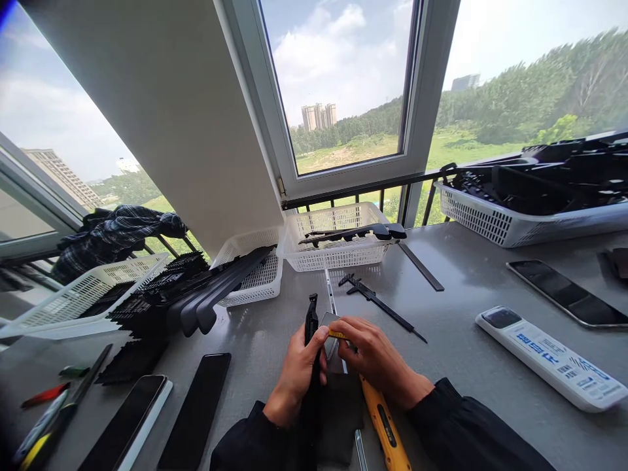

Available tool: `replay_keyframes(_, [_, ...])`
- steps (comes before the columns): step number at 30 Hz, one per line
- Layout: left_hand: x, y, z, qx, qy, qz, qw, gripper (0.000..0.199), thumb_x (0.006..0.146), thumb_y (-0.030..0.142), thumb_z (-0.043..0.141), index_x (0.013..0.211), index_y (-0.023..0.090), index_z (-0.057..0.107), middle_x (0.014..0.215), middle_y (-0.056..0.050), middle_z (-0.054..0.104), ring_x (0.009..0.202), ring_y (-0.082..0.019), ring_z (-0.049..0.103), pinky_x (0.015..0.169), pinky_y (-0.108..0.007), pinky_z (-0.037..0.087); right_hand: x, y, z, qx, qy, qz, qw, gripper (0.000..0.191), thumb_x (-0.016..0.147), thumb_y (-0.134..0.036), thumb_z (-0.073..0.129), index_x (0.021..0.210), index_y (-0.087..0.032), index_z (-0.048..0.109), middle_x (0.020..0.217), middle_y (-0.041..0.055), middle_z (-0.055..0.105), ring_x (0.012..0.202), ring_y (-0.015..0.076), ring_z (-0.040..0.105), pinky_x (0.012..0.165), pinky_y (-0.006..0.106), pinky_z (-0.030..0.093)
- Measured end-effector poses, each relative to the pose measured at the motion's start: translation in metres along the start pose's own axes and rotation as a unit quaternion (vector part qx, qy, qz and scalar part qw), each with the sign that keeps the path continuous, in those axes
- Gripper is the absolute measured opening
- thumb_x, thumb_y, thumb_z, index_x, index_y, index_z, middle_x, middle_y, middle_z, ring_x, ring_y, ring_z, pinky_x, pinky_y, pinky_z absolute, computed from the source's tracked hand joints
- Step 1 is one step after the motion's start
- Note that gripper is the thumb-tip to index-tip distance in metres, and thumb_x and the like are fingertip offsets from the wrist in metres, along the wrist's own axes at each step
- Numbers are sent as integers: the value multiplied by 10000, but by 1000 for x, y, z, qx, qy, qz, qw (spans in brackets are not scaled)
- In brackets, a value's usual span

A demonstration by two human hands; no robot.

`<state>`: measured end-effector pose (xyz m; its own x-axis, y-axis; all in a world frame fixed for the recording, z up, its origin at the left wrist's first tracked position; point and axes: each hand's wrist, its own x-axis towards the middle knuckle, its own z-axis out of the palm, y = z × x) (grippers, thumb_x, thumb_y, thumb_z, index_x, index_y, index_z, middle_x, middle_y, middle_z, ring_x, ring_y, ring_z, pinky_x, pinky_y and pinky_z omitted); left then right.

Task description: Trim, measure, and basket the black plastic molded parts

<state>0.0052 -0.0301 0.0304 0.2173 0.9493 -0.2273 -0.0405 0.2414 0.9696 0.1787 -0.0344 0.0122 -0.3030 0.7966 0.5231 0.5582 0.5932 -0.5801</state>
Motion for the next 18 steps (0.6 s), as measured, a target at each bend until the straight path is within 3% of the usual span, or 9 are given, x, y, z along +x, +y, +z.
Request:
replay_keyframes(9, [1, -3, 2, -2, 4, 7, 1000, 625, 757, 789, 713, 905, 210, 531, 504, 82, 513, 339, -91, 439, 347, -202, 343, -1, 4, 2, 6, 1, 12, 1000, 271, 946, -123, 501, 1084, -242, 701, 980, 48, 761, 902, 204, 721, 827, 318, 561])
replay_keyframes(13, [1, -1, 3, -26, -6, 0, 1000, 523, 792, 667, 716, 957, 218, 505, 542, 89, 515, 366, -90, 444, 373, -208, 379, -2, 10, -7, 20, 67, 64, 995, 249, 995, -238, 536, 1179, -243, 704, 1079, 67, 785, 982, 226, 748, 865, 327, 580])
replay_keyframes(16, [0, 1, 4, -50, -14, -22, 998, 452, 780, 500, 716, 1060, 222, 494, 589, 99, 520, 388, -90, 437, 400, -217, 414, -1, 15, -17, 48, 123, 151, 980, 322, 1039, -391, 537, 1291, -238, 666, 1049, 74, 793, 802, 201, 731, 761, 318, 579])
replay_keyframes(18, [-2, 2, 5, -56, -21, -24, 998, 445, 768, 426, 687, 1109, 220, 488, 617, 96, 527, 408, -93, 439, 415, -222, 431, 1, 17, -23, 96, 150, 206, 962, 382, 1045, -466, 528, 1327, -228, 628, 954, 62, 779, 621, 157, 638, 639, 299, 541])
